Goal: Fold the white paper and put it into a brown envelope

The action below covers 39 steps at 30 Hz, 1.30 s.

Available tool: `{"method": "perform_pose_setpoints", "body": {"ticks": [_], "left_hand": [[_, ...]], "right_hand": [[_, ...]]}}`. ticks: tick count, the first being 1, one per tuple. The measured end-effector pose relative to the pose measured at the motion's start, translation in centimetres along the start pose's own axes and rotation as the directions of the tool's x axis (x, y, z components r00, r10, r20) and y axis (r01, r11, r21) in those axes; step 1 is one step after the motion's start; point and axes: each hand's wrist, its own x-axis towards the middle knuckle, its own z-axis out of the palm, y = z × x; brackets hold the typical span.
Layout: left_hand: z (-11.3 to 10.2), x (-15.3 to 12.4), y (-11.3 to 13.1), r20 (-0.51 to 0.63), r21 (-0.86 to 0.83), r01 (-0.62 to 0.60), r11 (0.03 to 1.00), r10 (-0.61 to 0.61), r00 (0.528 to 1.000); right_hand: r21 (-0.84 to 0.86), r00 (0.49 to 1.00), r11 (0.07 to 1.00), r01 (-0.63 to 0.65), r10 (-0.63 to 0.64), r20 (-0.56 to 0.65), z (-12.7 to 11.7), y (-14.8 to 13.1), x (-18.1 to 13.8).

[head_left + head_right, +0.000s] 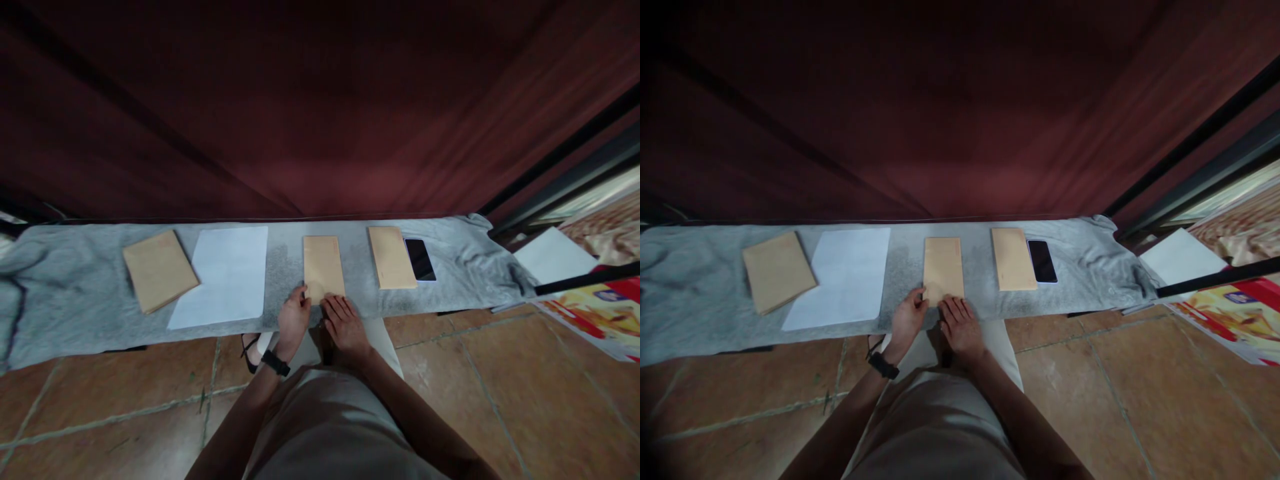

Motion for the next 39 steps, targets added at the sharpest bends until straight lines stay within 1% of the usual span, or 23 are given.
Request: {"method": "perform_pose_setpoints", "body": {"ticks": [2,3,4,6,7,8,9,10,15,18,21,24,28,33,37,39], "left_hand": [[0.2,-0.7,0.1,-0.067,0.105,-0.082,0.991,0.089,0.994],[0.4,-1.2,0.2,-0.094,0.155,-0.149,0.977,0.165,0.982],[0.6,-1.8,0.2,-0.101,0.195,-0.237,0.952,0.260,0.960],[1.2,-2.9,0.3,-0.053,0.230,-0.417,0.879,0.439,0.897],[1.5,-3.4,0.2,-0.013,0.229,-0.483,0.845,0.499,0.867],[1.9,-3.9,0.1,0.024,0.225,-0.524,0.821,0.534,0.845],[2.1,-4.3,0.0,0.050,0.225,-0.544,0.808,0.548,0.835],[2.4,-4.6,-0.1,0.063,0.232,-0.545,0.805,0.547,0.835],[2.3,-5.1,-0.9,0.063,0.265,-0.533,0.803,0.538,0.841],[1.9,-5.2,-1.6,0.072,0.278,-0.537,0.797,0.540,0.839],[1.8,-5.5,-2.1,0.067,0.309,-0.519,0.797,0.526,0.848],[2.0,-5.7,-2.0,0.068,0.316,-0.514,0.798,0.521,0.851],[2.8,-5.8,-1.0,0.111,0.312,-0.556,0.771,0.551,0.827],[3.8,-5.7,0.1,0.150,0.357,-0.584,0.729,0.572,0.806],[3.4,-5.5,-0.3,0.170,0.403,-0.610,0.683,0.599,0.783],[3.0,-5.4,-0.7,0.162,0.423,-0.608,0.672,0.604,0.780]], "right_hand": [[-0.007,1.000,1.000,0.004,-0.003,0.000,0.1,0.1,-0.3],[-0.009,1.000,1.000,0.003,-0.003,0.000,0.1,0.2,-0.4],[-0.011,1.000,1.000,0.004,-0.004,0.000,0.2,0.2,-0.4],[-0.014,1.000,1.000,0.008,-0.008,0.000,0.3,0.3,-0.5],[-0.017,1.000,1.000,0.009,-0.009,-0.003,0.3,0.3,-0.5],[-0.020,1.000,1.000,0.009,-0.009,-0.008,0.4,0.4,-0.5],[-0.022,1.000,1.000,0.009,-0.009,-0.014,0.5,0.4,-0.5],[-0.022,1.000,1.000,0.008,-0.009,-0.019,0.6,0.4,-0.6],[-0.015,0.999,1.000,-0.016,0.015,-0.039,0.5,0.5,-1.0],[-0.008,0.997,0.999,-0.050,0.049,-0.053,0.1,0.8,-1.3],[0.003,0.994,0.997,-0.079,0.079,-0.077,-0.5,1.4,-1.8],[0.009,0.992,0.996,-0.091,0.092,-0.086,-1.1,1.8,-2.0],[0.004,0.993,0.996,-0.094,0.094,-0.075,-1.3,1.6,-1.8],[0.022,0.997,0.998,-0.060,0.061,-0.041,-0.7,0.5,-0.9],[0.014,0.997,0.998,-0.053,0.054,-0.061,-0.3,0.6,-0.8],[0.006,0.996,0.999,-0.052,0.053,-0.075,-0.3,0.9,-1.0]]}}
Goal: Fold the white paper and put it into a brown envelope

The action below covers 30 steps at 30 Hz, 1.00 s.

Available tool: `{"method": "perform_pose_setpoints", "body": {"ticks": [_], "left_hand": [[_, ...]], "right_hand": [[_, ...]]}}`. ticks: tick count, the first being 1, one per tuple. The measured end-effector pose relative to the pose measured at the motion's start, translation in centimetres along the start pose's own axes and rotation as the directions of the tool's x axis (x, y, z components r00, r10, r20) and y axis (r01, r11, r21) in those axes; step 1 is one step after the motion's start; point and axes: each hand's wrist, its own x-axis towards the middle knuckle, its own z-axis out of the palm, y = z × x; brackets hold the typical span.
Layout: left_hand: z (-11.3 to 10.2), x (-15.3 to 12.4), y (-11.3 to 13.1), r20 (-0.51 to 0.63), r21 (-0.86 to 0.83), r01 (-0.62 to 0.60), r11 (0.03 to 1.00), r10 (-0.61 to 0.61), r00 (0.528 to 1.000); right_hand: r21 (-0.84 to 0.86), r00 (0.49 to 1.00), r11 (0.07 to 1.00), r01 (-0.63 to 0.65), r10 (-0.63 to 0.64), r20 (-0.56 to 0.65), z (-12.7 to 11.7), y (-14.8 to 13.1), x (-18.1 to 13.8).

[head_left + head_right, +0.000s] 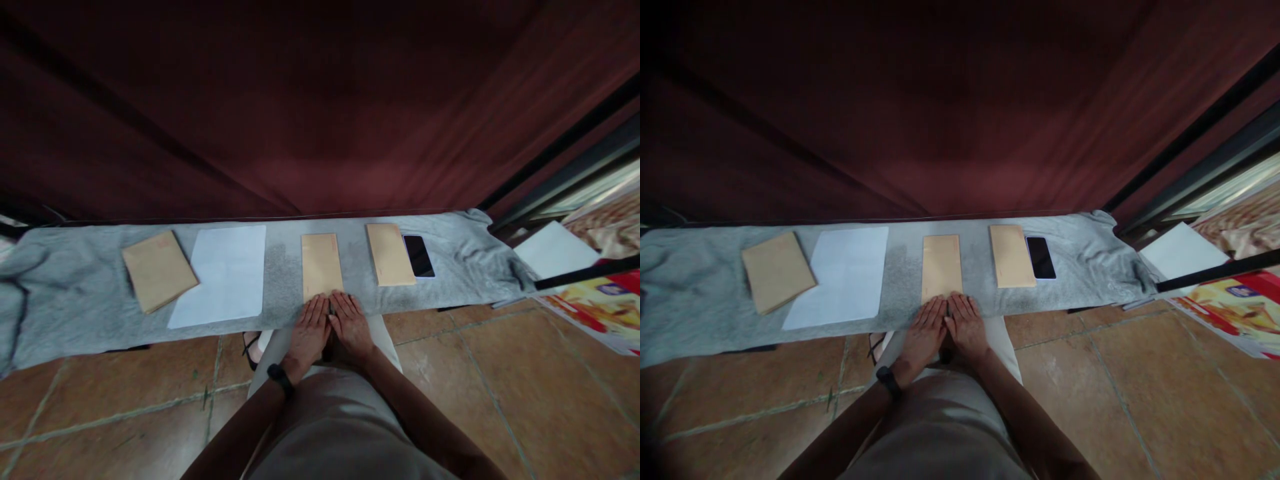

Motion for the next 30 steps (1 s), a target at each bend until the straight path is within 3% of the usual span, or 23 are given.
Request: {"method": "perform_pose_setpoints", "body": {"ticks": [9,15,22,30], "left_hand": [[0.0,-1.5,-1.7,-0.050,0.019,0.071,0.997,-0.070,0.996],[0.4,-1.6,-1.5,-0.071,0.013,0.094,0.995,-0.093,0.993],[0.9,-1.2,-0.7,-0.046,0.010,0.040,0.999,-0.039,0.998],[0.7,-0.4,-1.4,-0.048,0.007,-0.010,1.000,0.010,0.999]], "right_hand": [[-0.022,1.000,1.000,-0.005,0.005,-0.018,-0.4,1.7,-0.7],[-0.034,1.000,0.999,-0.015,0.015,-0.019,-0.6,1.1,-0.6],[-0.027,0.998,0.999,0.043,-0.042,0.047,0.0,-0.3,-0.4],[-0.110,0.999,0.993,0.032,-0.030,0.017,0.9,0.0,-0.6]]}}
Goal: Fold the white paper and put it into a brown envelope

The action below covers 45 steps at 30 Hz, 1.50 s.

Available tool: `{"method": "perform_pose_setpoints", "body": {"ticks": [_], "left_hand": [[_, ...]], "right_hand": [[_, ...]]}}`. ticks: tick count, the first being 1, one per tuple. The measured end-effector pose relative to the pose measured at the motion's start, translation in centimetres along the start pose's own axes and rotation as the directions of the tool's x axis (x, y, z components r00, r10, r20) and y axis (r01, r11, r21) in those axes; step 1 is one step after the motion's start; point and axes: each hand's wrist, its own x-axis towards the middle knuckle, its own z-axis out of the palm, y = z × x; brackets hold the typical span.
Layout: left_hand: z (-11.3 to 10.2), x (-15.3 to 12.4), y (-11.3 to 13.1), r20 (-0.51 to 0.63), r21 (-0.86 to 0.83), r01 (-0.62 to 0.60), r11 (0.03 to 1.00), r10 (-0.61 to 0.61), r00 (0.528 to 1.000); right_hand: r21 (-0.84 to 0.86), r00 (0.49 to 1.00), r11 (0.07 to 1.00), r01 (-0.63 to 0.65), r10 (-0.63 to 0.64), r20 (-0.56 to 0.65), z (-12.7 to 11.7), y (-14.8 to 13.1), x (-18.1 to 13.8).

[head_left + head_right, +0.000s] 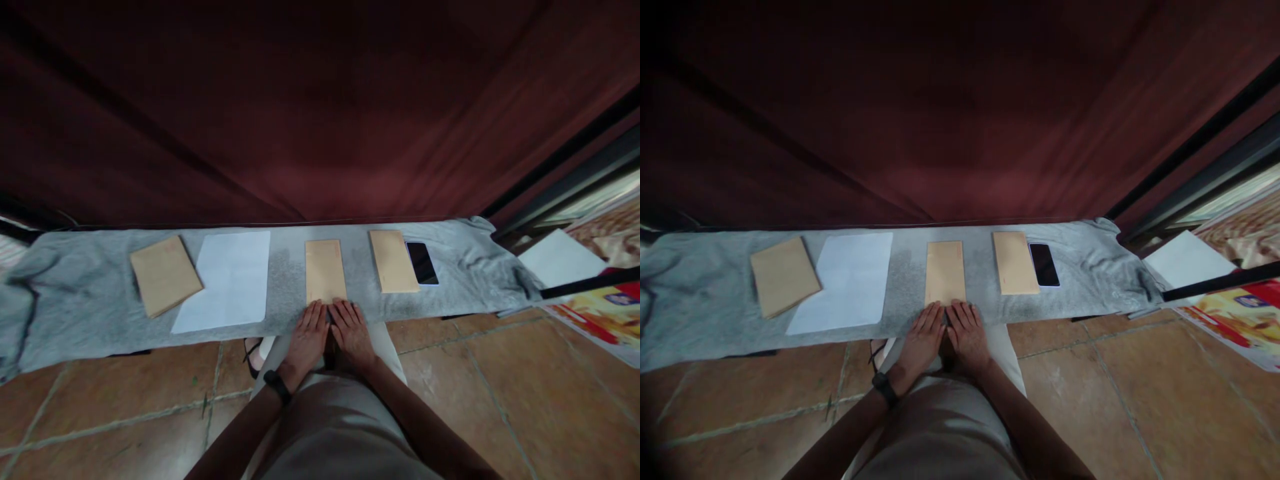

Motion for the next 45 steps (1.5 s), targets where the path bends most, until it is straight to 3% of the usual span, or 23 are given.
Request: {"method": "perform_pose_setpoints", "body": {"ticks": [11,24,36,45], "left_hand": [[3.0,0.1,-1.2,-0.065,0.055,-0.078,0.995,0.082,0.995],[2.8,0.1,-1.4,-0.057,0.063,-0.099,0.993,0.102,0.993],[2.8,0.4,-1.5,0.001,0.175,-0.098,0.980,0.100,0.995],[2.7,0.1,-1.0,-0.041,0.192,-0.065,0.979,0.074,0.996]], "right_hand": [[-0.054,0.998,0.998,0.020,-0.023,-0.058,1.5,0.5,-0.2],[0.051,0.999,0.998,-0.035,0.037,-0.040,0.3,-0.2,0.3],[0.137,0.980,0.988,-0.077,0.101,-0.173,1.7,-0.2,0.4],[0.063,0.987,0.998,-0.020,0.030,-0.159,1.2,0.2,0.3]]}}
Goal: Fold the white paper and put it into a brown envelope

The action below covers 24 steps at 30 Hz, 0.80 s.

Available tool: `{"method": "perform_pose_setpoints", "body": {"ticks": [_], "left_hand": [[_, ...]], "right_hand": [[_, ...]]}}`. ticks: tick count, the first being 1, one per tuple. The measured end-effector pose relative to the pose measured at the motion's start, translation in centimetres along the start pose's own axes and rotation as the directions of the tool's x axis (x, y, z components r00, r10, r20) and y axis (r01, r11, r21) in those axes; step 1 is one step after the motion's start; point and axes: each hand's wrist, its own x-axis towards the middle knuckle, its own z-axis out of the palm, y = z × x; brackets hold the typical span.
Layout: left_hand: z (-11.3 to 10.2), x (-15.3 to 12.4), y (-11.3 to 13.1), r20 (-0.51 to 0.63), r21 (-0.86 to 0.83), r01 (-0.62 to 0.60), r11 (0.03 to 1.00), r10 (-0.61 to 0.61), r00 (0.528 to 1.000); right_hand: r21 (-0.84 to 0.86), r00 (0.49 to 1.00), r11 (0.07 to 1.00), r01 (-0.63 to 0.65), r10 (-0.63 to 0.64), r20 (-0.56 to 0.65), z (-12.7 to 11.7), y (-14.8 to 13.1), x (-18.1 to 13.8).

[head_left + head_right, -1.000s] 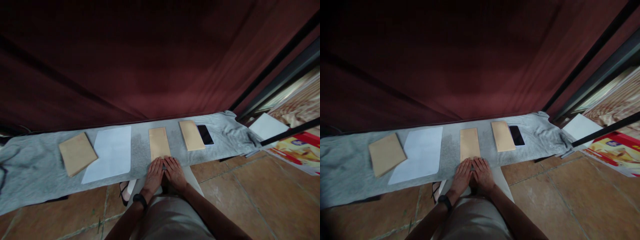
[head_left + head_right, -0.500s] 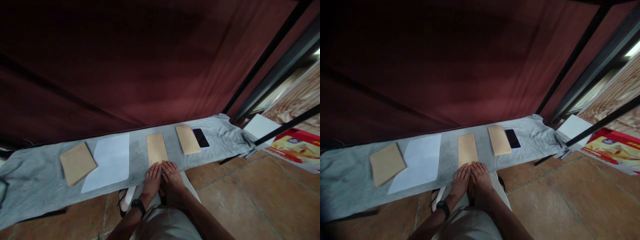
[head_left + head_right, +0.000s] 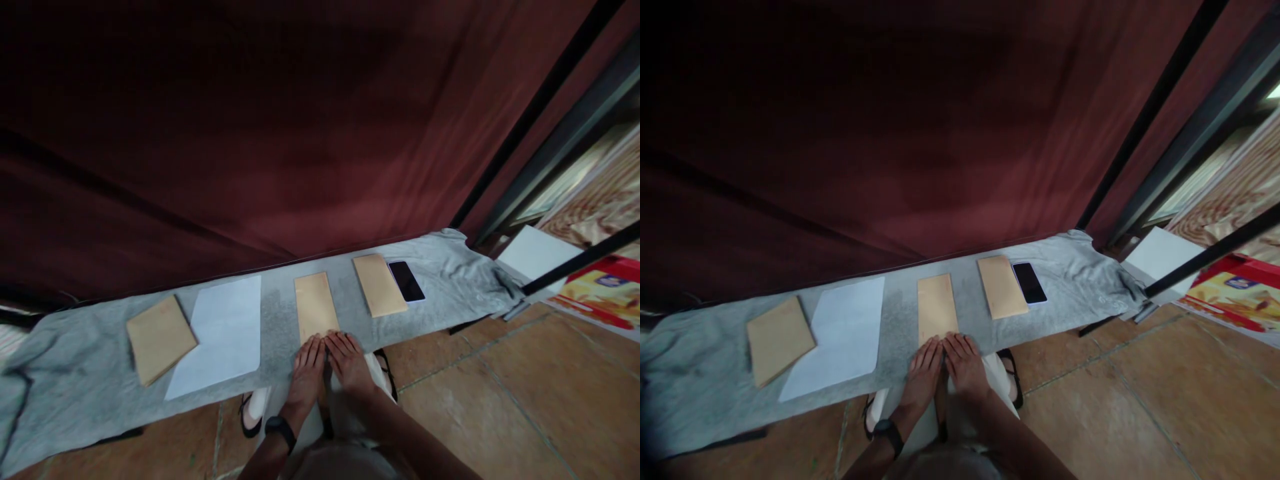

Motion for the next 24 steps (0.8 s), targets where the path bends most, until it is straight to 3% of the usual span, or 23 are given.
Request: {"method": "perform_pose_setpoints", "body": {"ticks": [8,17,24], "left_hand": [[-0.9,0.2,0.0,0.028,-0.020,-0.019,1.000,0.020,0.999],[-1.3,0.2,-0.5,0.033,-0.065,-0.017,0.998,0.019,0.999],[-3.0,1.2,0.1,0.040,-0.156,0.049,0.987,-0.043,0.998]], "right_hand": [[-0.034,1.000,0.999,0.005,-0.004,0.024,0.7,0.4,-0.6],[-0.073,0.997,0.996,-0.050,0.054,0.052,-1.8,1.6,-1.0],[-0.022,0.996,0.999,0.043,-0.041,0.080,-1.4,-0.1,0.2]]}}
